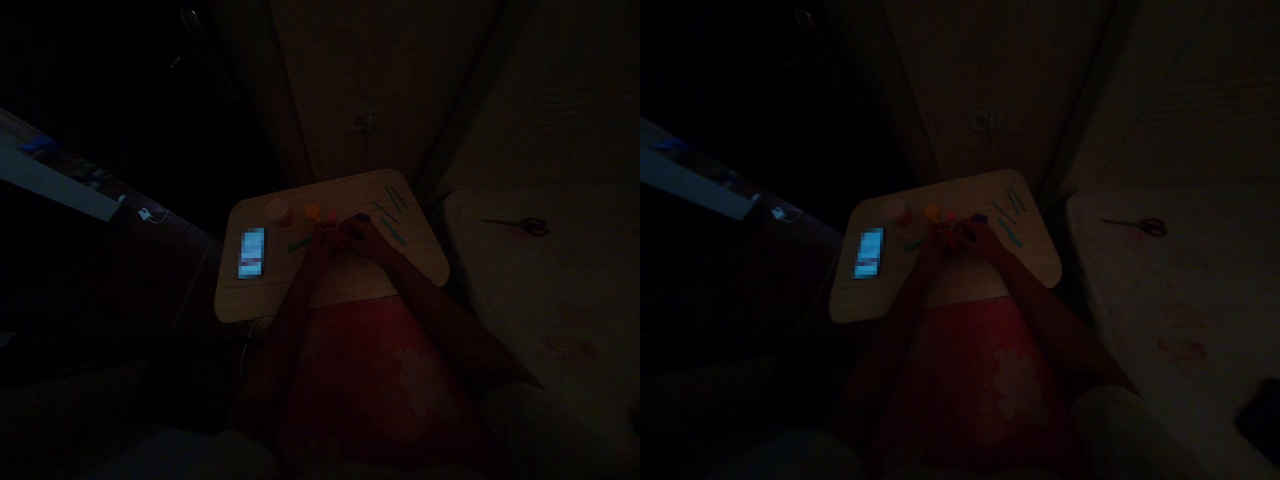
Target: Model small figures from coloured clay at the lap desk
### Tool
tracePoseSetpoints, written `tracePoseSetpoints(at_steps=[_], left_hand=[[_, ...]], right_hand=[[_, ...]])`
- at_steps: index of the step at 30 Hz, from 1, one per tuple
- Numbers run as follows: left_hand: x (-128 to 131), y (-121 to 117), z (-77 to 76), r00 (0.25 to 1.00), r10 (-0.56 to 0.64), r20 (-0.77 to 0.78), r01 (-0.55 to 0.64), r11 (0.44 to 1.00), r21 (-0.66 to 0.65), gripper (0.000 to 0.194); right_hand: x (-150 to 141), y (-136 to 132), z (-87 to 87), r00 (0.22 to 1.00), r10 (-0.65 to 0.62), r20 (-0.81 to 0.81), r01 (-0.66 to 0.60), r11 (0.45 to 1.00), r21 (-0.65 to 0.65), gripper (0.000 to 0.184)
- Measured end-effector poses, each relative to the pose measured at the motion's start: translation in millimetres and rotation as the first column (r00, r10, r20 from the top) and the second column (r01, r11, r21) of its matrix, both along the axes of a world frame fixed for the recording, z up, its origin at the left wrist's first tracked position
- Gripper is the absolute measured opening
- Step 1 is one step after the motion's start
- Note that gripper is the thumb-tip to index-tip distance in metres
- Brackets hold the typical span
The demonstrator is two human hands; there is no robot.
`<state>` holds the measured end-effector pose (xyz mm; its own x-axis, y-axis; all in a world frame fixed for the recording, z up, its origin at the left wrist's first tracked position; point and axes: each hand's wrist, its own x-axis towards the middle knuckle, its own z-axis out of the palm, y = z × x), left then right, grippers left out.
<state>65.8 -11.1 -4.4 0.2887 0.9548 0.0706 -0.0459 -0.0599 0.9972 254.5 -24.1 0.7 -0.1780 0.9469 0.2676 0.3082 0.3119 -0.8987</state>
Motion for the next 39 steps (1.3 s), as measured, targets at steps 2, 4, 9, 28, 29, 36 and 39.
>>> tracePoseSetpoints(at_steps=[2,4,9,28,29,36,39], left_hand=[[1,-1,1.8,1.000,0.016,-0.007,-0.016,1.000,-0.002,0.064],[1,-2,4.7,0.999,0.029,-0.016,-0.029,1.000,-0.006,0.064],[2,-1,7.2,0.992,0.012,-0.125,-0.005,0.998,0.056,0.055],[0,5,2.6,0.973,-0.041,-0.228,0.068,0.992,0.110,0.049],[0,5,3.3,0.969,-0.052,-0.242,0.080,0.991,0.107,0.049],[-2,0,14.9,0.947,-0.078,-0.311,0.141,0.973,0.185,0.050],[-1,-2,16.9,0.945,-0.078,-0.316,0.147,0.969,0.200,0.045]], right_hand=[[1,1,-0.7,1.000,0.020,-0.007,-0.020,1.000,0.011,0.041],[1,1,-0.4,0.999,0.008,-0.051,-0.008,1.000,0.007,0.041],[3,1,0.7,0.984,-0.039,-0.172,0.038,0.999,-0.013,0.042],[5,-3,5.6,0.991,0.134,0.004,-0.133,0.989,-0.057,0.047],[5,-3,7.1,0.989,0.146,-0.014,-0.147,0.987,-0.068,0.048],[9,-1,6.2,0.980,0.192,-0.043,-0.195,0.976,-0.092,0.050],[10,0,3.5,0.979,0.196,-0.049,-0.199,0.977,-0.080,0.050]])
